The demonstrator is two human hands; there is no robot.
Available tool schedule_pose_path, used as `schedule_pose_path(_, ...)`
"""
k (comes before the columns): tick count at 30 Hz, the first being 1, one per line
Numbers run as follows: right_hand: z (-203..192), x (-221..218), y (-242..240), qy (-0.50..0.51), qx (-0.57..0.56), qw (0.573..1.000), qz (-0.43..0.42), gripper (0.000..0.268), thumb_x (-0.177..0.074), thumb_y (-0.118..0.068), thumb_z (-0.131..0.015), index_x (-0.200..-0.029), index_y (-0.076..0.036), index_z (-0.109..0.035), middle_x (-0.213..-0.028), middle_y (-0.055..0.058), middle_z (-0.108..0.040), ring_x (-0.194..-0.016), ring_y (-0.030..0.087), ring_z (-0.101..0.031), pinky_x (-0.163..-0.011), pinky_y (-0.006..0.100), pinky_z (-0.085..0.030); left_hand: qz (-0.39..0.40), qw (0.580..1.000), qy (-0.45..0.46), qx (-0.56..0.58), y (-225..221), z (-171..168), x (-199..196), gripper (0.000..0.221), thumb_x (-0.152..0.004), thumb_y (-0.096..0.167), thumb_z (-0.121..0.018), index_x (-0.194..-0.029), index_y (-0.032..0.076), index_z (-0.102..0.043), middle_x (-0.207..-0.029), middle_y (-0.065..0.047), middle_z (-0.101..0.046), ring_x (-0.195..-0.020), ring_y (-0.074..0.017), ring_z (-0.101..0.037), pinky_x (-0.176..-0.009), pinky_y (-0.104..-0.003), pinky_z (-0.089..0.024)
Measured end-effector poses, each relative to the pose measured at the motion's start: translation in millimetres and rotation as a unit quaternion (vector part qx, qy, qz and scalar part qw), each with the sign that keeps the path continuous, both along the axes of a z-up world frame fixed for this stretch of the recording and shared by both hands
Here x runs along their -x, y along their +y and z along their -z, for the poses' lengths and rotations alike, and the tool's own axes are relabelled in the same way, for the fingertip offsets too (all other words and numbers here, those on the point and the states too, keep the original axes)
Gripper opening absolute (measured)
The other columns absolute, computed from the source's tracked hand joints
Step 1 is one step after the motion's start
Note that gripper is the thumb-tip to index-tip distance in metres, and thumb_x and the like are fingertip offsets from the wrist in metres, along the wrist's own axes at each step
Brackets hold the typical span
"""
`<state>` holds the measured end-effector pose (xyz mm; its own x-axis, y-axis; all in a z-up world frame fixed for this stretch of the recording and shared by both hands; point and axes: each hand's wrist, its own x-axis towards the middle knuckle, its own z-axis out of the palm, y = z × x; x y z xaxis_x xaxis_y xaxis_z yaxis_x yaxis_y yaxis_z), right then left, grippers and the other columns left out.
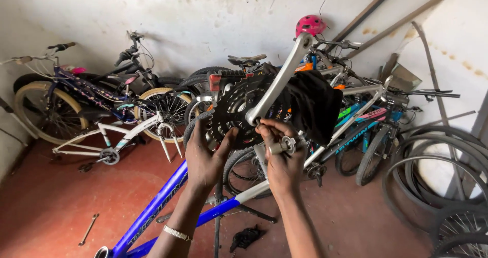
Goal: Installing a bicycle crankset into the bottom bracket of a bike frame
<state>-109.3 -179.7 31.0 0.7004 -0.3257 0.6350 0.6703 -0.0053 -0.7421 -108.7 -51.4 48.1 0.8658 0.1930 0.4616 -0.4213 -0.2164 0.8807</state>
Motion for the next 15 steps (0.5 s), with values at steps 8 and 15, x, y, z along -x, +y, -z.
schedule_pose_path(8,-2.1,-3.6,1.7,0.037,-0.012,0.999,-0.009,0.011,-0.085,-0.011,-0.066,-0.096,-0.009,-0.068,-0.076,0.002,-0.069,-0.049,0.000,-0.047,-0.047,0.014,-0.043,-0.024,1.000,-0.009,0.000,-9.3,0.6,3.5,0.046,-0.076,0.041,-0.071,-0.098,0.004,-0.055,-0.087,-0.023,-0.061,-0.087,-0.0423,-0.064,-0.066,-0.050,-0.056)
schedule_pose_path(15,-4.2,-1.8,6.5,-0.006,-0.007,0.998,0.069,0.016,-0.082,-0.009,-0.070,-0.098,-0.008,-0.064,-0.073,0.001,-0.065,-0.048,0.000,-0.047,-0.049,0.014,-0.042,-0.030,0.999,-0.019,0.006,-9.1,1.6,2.8,0.042,-0.074,0.039,-0.073,-0.094,0.006,-0.054,-0.082,-0.021,-0.060,-0.081,-0.0398,-0.065,-0.065,-0.047,-0.056)
